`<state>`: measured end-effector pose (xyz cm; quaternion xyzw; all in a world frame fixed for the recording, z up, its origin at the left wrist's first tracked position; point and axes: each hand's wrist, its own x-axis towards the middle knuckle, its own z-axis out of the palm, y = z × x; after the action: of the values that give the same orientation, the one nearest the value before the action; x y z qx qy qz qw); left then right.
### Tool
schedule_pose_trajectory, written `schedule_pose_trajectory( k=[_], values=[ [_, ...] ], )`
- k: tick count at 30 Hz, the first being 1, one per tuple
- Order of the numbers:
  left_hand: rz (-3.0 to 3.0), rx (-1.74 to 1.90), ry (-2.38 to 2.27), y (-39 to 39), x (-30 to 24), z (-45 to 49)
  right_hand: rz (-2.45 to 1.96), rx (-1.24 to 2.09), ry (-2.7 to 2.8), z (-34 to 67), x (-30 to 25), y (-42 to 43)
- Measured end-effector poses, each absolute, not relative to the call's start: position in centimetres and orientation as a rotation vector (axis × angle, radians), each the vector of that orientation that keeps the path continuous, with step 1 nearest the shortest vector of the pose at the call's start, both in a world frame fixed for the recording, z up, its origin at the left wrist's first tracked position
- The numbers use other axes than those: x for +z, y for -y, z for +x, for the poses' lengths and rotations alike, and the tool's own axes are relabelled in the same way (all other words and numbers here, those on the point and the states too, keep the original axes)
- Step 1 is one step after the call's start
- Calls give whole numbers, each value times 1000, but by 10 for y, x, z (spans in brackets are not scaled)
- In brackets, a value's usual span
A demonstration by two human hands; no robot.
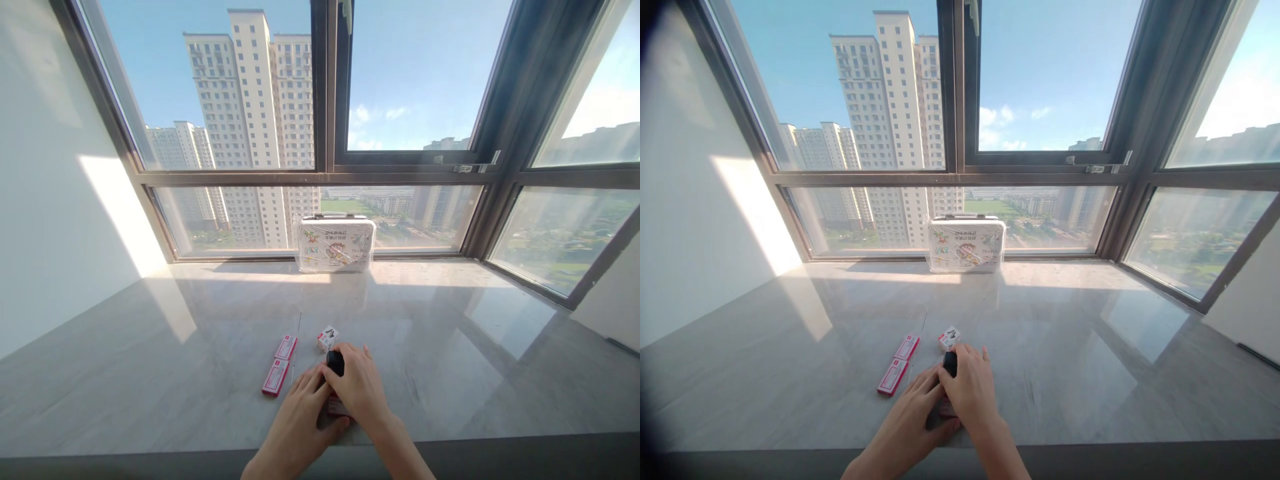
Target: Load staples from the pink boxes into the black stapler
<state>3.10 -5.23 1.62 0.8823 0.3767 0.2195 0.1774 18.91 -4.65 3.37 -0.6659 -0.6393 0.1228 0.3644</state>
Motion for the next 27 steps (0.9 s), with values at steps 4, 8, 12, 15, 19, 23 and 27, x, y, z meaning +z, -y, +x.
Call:
schedule_pose_trajectory(
  k=[4, 8, 12, 15, 19, 23, 27],
  values=[
    [2510, 609, -1118, 50, 8, 27, -1538, 508, 1227, 196, 34, 36],
    [2507, 620, -1156, 51, 2, 25, -1185, 739, 672, 242, 19, 45],
    [2458, 673, -1149, 52, 4, 24, -1222, 934, 496, 294, -7, 74],
    [2398, 703, -1169, 52, 7, 28, -1475, 1045, 595, 302, -20, 94],
    [2347, 724, -1216, 50, 9, 35, -1695, 1121, 1176, 263, -22, 100],
    [2307, 725, -1186, 45, 9, 33, -1712, 909, 1398, 236, -21, 92],
    [2267, 718, -1123, 40, 9, 23, -1799, 863, 1380, 258, -26, 89]
  ],
)
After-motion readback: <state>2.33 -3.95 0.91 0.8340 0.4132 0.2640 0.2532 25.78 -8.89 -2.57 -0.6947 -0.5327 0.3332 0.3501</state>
